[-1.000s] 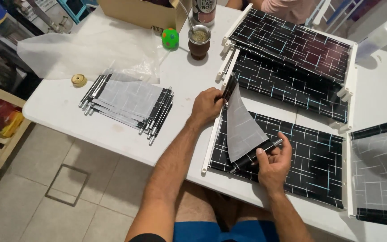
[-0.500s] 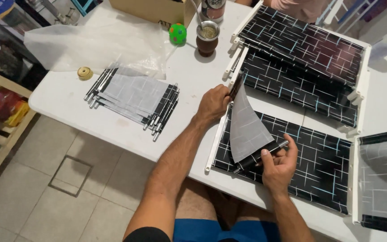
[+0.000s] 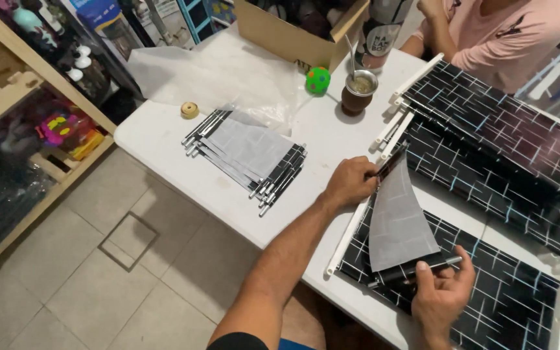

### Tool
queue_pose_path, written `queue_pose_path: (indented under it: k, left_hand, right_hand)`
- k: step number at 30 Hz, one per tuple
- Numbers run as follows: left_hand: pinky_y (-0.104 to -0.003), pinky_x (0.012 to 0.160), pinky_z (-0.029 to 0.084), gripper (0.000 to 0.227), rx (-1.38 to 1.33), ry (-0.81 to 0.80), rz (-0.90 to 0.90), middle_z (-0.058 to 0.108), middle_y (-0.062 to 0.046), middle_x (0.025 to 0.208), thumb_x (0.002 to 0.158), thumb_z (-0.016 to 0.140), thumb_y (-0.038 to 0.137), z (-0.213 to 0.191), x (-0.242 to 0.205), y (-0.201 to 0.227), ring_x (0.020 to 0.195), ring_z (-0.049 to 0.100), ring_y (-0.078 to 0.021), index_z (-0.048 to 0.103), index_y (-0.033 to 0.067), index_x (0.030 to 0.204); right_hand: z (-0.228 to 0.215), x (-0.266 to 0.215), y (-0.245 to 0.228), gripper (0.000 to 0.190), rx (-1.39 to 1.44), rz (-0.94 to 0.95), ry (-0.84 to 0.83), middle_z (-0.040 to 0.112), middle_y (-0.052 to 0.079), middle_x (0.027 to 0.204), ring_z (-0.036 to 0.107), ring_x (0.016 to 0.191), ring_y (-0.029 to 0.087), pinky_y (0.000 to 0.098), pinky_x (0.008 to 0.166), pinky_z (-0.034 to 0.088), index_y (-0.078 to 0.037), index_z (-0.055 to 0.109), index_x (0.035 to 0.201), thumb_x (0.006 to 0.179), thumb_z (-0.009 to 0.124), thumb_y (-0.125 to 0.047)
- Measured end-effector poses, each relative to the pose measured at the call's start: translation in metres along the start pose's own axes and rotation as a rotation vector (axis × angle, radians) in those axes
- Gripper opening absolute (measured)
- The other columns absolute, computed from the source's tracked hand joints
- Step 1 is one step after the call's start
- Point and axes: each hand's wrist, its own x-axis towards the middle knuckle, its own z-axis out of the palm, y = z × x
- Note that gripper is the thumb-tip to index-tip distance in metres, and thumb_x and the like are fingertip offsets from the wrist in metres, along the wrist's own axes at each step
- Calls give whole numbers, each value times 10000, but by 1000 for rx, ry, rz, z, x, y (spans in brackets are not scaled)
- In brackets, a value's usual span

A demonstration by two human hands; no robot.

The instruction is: Assembling a multi-tier modular shelving unit by inserting metal rods into plastic corner connectors and attaching fabric shelf liners.

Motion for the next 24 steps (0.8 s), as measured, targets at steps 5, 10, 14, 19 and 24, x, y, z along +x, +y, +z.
queue_pose_path:
  k: [5, 10, 14, 19, 24]
  left_hand:
    - [-414, 812, 462, 232, 29, 12, -64, 667, -94, 900, 870, 525, 217, 2, -6, -12, 858, 618, -266, 702, 71, 834]
    - [-522, 1093, 448, 436, 72, -84, 27, 729, -91, 1296, 977, 517, 374, -17, -21, -5, 1146, 711, -284, 662, 120, 1300]
    - [-393, 713, 599, 185, 242, 630, 275, 780, -1, 1014, 910, 636, 277, -93, 12, -139, 823, 752, -219, 759, 207, 1030]
    - [-502, 873, 470, 364, 638, 852, -621, 572, -95, 1227, 812, 743, 158, -279, -30, -218, 1122, 556, -330, 697, 234, 1164]
    - [-556, 802, 465, 188, 747, 645, -593, 643, -117, 1029, 851, 609, 174, -289, -49, -278, 1000, 602, -396, 699, 237, 1004]
  right_hand:
    - [7, -12, -1, 656, 9, -62, -26, 643, 265, 1026, 612, 772, 270, 353, 705, 538, 78, 321, 1610, 1024, 614, 43]
    - [8, -8, 33, 665, -140, -180, 124, 567, 211, 885, 570, 680, 292, 408, 583, 500, 95, 405, 1635, 1040, 702, 115]
    - [13, 4, 61, 667, -23, -213, 108, 627, 290, 1006, 627, 824, 355, 466, 773, 565, 93, 332, 1651, 1076, 669, 103]
    - [12, -14, 4, 620, -99, -127, 68, 663, 413, 1104, 666, 831, 389, 433, 666, 560, 109, 324, 1598, 1072, 653, 112]
    - [10, -5, -1, 636, -19, 19, 32, 611, 280, 1117, 586, 901, 308, 394, 733, 512, -6, 331, 1558, 981, 597, 19]
